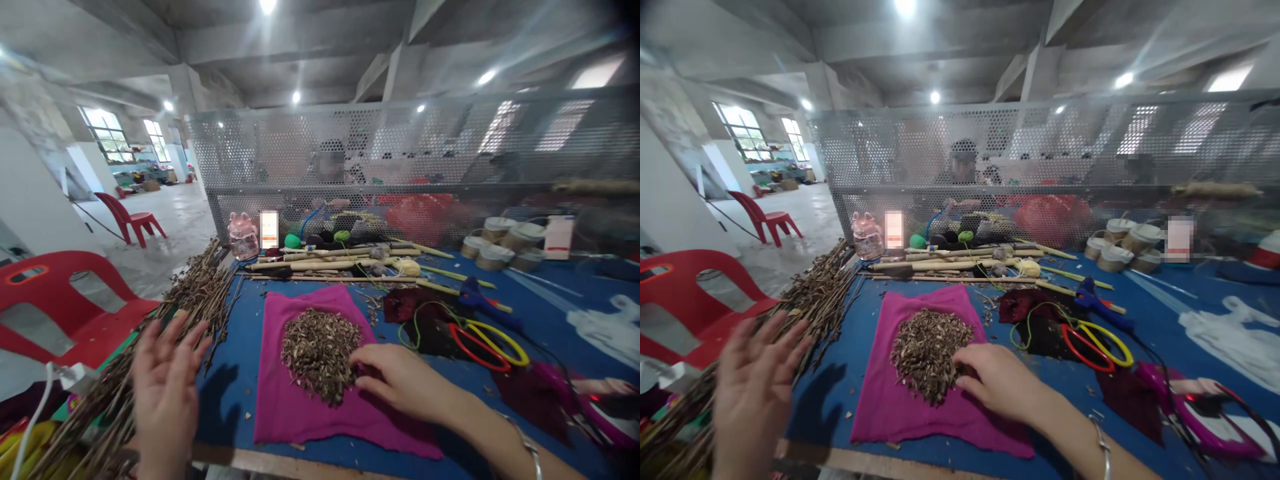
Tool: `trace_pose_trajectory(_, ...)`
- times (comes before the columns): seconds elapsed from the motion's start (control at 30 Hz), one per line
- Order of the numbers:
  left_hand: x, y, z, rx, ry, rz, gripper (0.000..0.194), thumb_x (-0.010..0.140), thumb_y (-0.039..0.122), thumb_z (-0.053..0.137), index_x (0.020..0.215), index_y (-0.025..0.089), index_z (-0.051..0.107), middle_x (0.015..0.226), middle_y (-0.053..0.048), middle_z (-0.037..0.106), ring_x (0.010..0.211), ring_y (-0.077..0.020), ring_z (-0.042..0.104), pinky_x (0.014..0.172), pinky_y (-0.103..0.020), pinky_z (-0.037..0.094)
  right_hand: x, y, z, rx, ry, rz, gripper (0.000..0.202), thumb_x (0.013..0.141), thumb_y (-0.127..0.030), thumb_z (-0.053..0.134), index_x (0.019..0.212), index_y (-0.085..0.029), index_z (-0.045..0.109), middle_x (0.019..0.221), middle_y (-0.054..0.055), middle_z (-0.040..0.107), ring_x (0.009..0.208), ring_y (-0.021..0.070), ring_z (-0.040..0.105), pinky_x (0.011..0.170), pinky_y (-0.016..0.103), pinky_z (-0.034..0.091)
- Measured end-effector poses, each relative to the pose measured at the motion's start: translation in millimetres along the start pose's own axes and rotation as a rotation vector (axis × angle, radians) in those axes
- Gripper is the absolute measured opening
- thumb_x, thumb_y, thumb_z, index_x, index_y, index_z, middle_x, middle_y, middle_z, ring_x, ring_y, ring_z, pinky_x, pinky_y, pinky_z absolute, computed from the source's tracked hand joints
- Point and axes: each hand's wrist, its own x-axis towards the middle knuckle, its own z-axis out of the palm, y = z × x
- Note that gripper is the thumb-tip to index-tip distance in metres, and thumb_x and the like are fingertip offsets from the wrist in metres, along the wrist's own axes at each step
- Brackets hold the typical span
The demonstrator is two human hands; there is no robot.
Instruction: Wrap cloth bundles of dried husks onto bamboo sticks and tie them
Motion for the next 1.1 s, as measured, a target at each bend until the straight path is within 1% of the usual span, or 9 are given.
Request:
trace_pose_trajectory(0.1, -12, -26, 24.9, -0.047, -0.155, -0.122, 0.036, 0.084, 0.039, 0.058, 0.116, 0.025, 0.052, 0.118, -0.008, 0.061, 0.103, -0.022, 0.063, 0.082, -0.032, 0.053, 4, -3, 6, 0.022, -0.032, -0.039, 0.011, 0.082, -0.025, 0.058, 0.09, -0.022, 0.065, 0.087, 0.002, 0.068, 0.081, 0.018, 0.061, 0.07, 0.026, 0.038)
trace_pose_trajectory(0.27, -12, -34, 50.1, 0.373, -0.832, -0.135, 0.027, 0.081, 0.03, 0.059, 0.105, 0.019, 0.06, 0.109, -0.009, 0.066, 0.099, -0.0211, 0.062, 0.09, -0.033, 0.048, 4, 1, 7, 0.014, -0.056, -0.014, 0.002, 0.078, -0.02, 0.06, 0.077, -0.019, 0.062, 0.079, 0.002, 0.067, 0.074, 0.0163, 0.06, 0.064, 0.024, 0.036)
trace_pose_trajectory(0.37, -2, -37, 67.2, 0.653, -0.982, -0.009, 0.041, 0.073, 0.026, 0.067, 0.112, 0.019, 0.059, 0.113, -0.01, 0.065, 0.102, -0.0244, 0.06, 0.092, -0.035, 0.044, 5, -3, 9, 0.037, -0.078, -0.008, 0.004, 0.075, -0.018, 0.063, 0.079, -0.019, 0.06, 0.074, 0.001, 0.065, 0.066, 0.0133, 0.057, 0.057, 0.022, 0.032)
trace_pose_trajectory(0.5, 3, -46, 89.5, 0.789, -1.17, 0.042, 0.04, 0.063, 0.02, 0.073, 0.101, 0.018, 0.061, 0.097, -0.007, 0.069, 0.088, -0.0238, 0.063, 0.073, -0.03, 0.045, 14, -15, 23, 0.044, -0.155, -0.024, 0.011, 0.072, -0.021, 0.068, 0.081, -0.019, 0.062, 0.076, 0.002, 0.066, 0.068, 0.0145, 0.058, 0.055, 0.021, 0.031)
trace_pose_trajectory(0.7, 43, -43, 95.9, 0.789, -1.332, 0.011, 0.035, 0.065, 0.029, 0.072, 0.098, 0.02, 0.062, 0.083, -0.001, 0.069, 0.075, -0.0188, 0.063, 0.062, -0.025, 0.043, 33, -9, 22, 0.168, -0.212, -0.076, 0.013, 0.077, -0.024, 0.063, 0.088, -0.018, 0.065, 0.074, 0.002, 0.066, 0.065, 0.0126, 0.057, 0.054, 0.02, 0.033)
trace_pose_trajectory(0.77, 68, -48, 100.2, 0.914, -1.235, 0.065, 0.029, 0.075, 0.037, 0.063, 0.098, 0.02, 0.063, 0.09, -0.004, 0.071, 0.08, -0.0196, 0.065, 0.068, -0.026, 0.045, 46, 8, 7, 0.261, -0.241, -0.043, 0.021, 0.075, -0.032, 0.066, 0.092, -0.019, 0.065, 0.069, -0.001, 0.064, 0.06, 0.0116, 0.055, 0.052, 0.019, 0.034)
trace_pose_trajectory(0.9, 103, -80, 123.9, 1.257, -0.922, 0.109, 0.044, 0.089, 0.043, 0.039, 0.095, 0.009, 0.065, 0.099, -0.023, 0.069, 0.096, -0.0299, 0.065, 0.077, -0.034, 0.045, 90, 52, -19, 0.009, 0.111, 0.251, 0.033, 0.088, -0.044, 0.047, 0.098, -0.017, 0.064, 0.085, 0.006, 0.067, 0.078, 0.0172, 0.061, 0.067, 0.025, 0.042)
trace_pose_trajectory(1.0, 109, -103, 139.1, 1.263, -0.973, 0.078, 0.039, 0.08, 0.05, 0.055, 0.083, 0.013, 0.066, 0.091, -0.021, 0.072, 0.088, -0.0304, 0.067, 0.07, -0.032, 0.045, 120, 72, -13, -0.153, 0.215, 0.429, 0.052, 0.085, -0.054, 0.049, 0.109, -0.008, 0.059, 0.104, 0.021, 0.064, 0.094, 0.0298, 0.061, 0.074, 0.035, 0.042)
trace_pose_trajectory(1.1, 107, -110, 141.9, 1.209, -1.007, 0.103, 0.028, 0.069, 0.038, 0.07, 0.085, 0.016, 0.064, 0.095, -0.014, 0.072, 0.088, -0.0269, 0.066, 0.067, -0.028, 0.044, 133, 76, 8, -0.173, 0.188, 0.397, 0.042, 0.079, -0.05, 0.06, 0.098, -0.013, 0.06, 0.103, 0.018, 0.064, 0.095, 0.0291, 0.061, 0.075, 0.033, 0.041)
